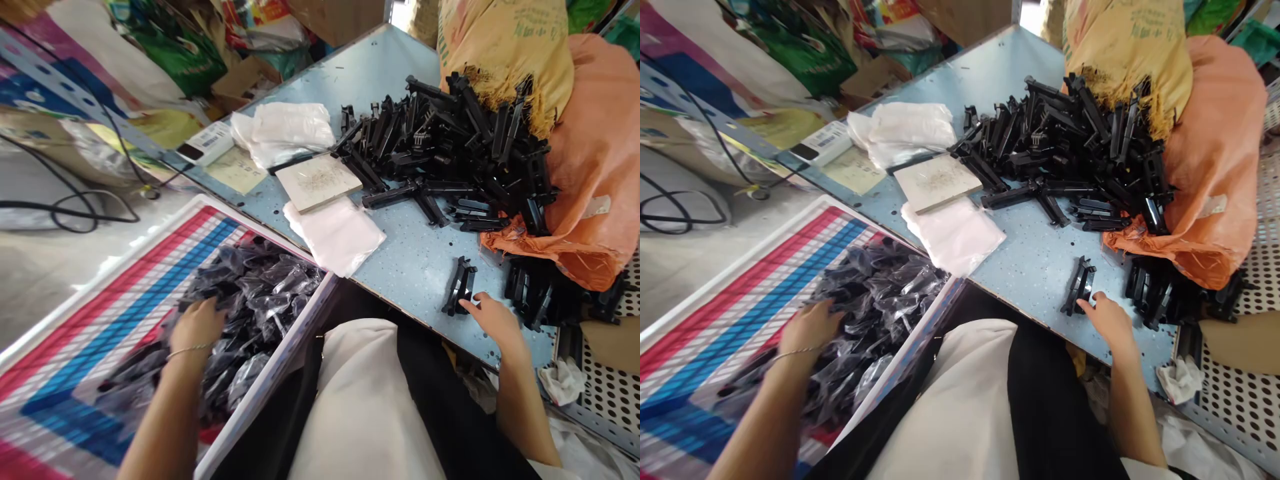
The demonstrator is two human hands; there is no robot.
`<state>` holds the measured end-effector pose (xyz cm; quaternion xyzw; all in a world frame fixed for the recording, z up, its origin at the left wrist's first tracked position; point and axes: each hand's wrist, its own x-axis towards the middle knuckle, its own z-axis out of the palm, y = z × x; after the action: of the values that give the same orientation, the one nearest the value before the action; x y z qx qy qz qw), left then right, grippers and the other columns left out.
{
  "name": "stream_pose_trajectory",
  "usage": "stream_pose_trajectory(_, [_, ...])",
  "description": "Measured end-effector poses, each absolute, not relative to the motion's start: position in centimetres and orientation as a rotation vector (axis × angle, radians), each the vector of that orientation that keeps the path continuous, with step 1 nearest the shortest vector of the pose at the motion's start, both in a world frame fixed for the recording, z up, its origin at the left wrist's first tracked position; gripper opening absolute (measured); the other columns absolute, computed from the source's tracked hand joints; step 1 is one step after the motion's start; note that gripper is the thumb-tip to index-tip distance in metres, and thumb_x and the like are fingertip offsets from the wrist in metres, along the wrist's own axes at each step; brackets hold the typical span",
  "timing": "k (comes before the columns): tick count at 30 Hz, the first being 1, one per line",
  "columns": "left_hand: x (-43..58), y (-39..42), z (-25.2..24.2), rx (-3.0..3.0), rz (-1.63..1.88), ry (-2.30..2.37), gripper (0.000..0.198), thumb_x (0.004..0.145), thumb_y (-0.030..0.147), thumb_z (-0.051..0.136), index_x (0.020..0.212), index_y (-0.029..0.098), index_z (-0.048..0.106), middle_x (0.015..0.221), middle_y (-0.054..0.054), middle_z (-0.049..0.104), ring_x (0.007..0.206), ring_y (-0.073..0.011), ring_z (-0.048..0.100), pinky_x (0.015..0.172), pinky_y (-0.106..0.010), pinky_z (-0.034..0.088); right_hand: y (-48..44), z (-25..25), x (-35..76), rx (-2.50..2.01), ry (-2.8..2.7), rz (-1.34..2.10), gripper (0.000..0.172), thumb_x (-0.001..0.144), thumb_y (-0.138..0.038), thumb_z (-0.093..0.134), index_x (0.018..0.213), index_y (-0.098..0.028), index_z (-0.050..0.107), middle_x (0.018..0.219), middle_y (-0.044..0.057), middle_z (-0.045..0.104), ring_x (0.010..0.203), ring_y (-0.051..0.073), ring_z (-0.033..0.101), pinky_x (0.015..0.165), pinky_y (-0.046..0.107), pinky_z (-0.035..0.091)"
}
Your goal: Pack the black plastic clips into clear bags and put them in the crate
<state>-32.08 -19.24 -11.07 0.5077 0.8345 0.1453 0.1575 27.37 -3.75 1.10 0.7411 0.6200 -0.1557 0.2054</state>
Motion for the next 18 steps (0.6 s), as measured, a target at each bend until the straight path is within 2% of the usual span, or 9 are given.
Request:
stream_pose_trajectory(1, [-29.4, -17.0, -10.3, 1.431, 0.531, 2.472, 0.015, 0.077, 0.036, 0.053, 0.077, 0.023, 0.06, 0.074, -0.009, 0.062, 0.086, -0.034, 0.064, 0.082, -0.057, 0.054, -4.0, 0.7, 27.1, 2.048, 1.723, -0.445, 0.047, 0.095, -0.055, 0.049, 0.113, -0.015, 0.066, 0.096, 0.019, 0.075, 0.091, 0.033, 0.071, 0.071, 0.036, 0.044])
stream_pose_trajectory(3, [-23.3, -12.3, -8.8, 1.575, 0.676, 2.356, 0.019, 0.086, 0.036, 0.051, 0.085, 0.021, 0.062, 0.09, -0.01, 0.066, 0.099, -0.0316, 0.062, 0.091, -0.052, 0.054, -4.1, 0.2, 26.4, 2.042, 1.719, -0.444, 0.041, 0.095, -0.047, 0.047, 0.109, -0.015, 0.066, 0.097, 0.018, 0.075, 0.09, 0.032, 0.07, 0.068, 0.034, 0.042])
stream_pose_trajectory(4, [-20.3, -10.0, -8.3, 1.659, 0.712, 2.272, 0.018, 0.088, 0.037, 0.053, 0.084, 0.022, 0.062, 0.092, -0.009, 0.066, 0.099, -0.0291, 0.062, 0.092, -0.047, 0.053, -4.0, 0.1, 26.2, 2.046, 1.727, -0.446, 0.037, 0.094, -0.043, 0.047, 0.106, -0.015, 0.066, 0.096, 0.017, 0.074, 0.089, 0.031, 0.07, 0.067, 0.033, 0.04])
stream_pose_trajectory(7, [-13.3, -4.6, -7.7, 1.978, 0.815, 1.919, 0.017, 0.088, 0.036, 0.061, 0.084, 0.019, 0.062, 0.099, -0.015, 0.066, 0.103, -0.0306, 0.06, 0.097, -0.047, 0.05, -3.8, -0.4, 25.8, 2.101, 1.844, -0.61, 0.029, 0.089, -0.037, 0.047, 0.097, -0.017, 0.067, 0.086, 0.011, 0.073, 0.079, 0.025, 0.068, 0.066, 0.031, 0.04])
stream_pose_trajectory(9, [-11.2, -2.2, -7.7, 1.948, 0.794, 1.837, 0.014, 0.087, 0.029, 0.061, 0.079, 0.018, 0.062, 0.098, -0.016, 0.065, 0.1, -0.03, 0.061, 0.093, -0.046, 0.051, -3.8, -0.9, 25.4, 2.16, 1.964, -0.921, 0.028, 0.086, -0.038, 0.049, 0.093, -0.018, 0.066, 0.079, 0.006, 0.07, 0.071, 0.02, 0.064, 0.066, 0.03, 0.042])
stream_pose_trajectory(12, [-11.7, 0.0, -7.8, 1.77, 0.769, 1.794, 0.016, 0.086, 0.023, 0.059, 0.071, 0.019, 0.061, 0.084, -0.01, 0.066, 0.085, -0.0234, 0.062, 0.081, -0.037, 0.052, -3.8, -1.6, 24.0, 2.209, 1.999, -1.594, 0.033, 0.081, -0.044, 0.056, 0.096, -0.017, 0.066, 0.082, 0.005, 0.069, 0.068, 0.018, 0.061, 0.065, 0.03, 0.047])
stream_pose_trajectory(15, [-14.1, 1.0, -7.5, 1.527, 0.792, 1.704, 0.021, 0.078, 0.036, 0.07, 0.068, 0.019, 0.062, 0.066, -0.001, 0.061, 0.064, -0.0163, 0.057, 0.062, -0.029, 0.046, -3.6, -1.9, 21.2, 2.094, 1.815, -2.248, 0.032, 0.075, -0.045, 0.068, 0.091, -0.018, 0.066, 0.08, 0.002, 0.066, 0.065, 0.015, 0.057, 0.06, 0.028, 0.047])
stream_pose_trajectory(18, [-15.6, 1.6, -7.1, 1.141, 0.855, 1.544, 0.029, 0.069, 0.045, 0.074, 0.068, 0.018, 0.063, 0.059, 0.002, 0.058, 0.054, -0.0121, 0.049, 0.054, -0.026, 0.038, -3.3, -2.1, 17.7, 1.876, 1.531, -2.67, 0.026, 0.072, -0.043, 0.075, 0.079, -0.02, 0.065, 0.067, -0.001, 0.059, 0.056, 0.013, 0.051, 0.054, 0.026, 0.044])
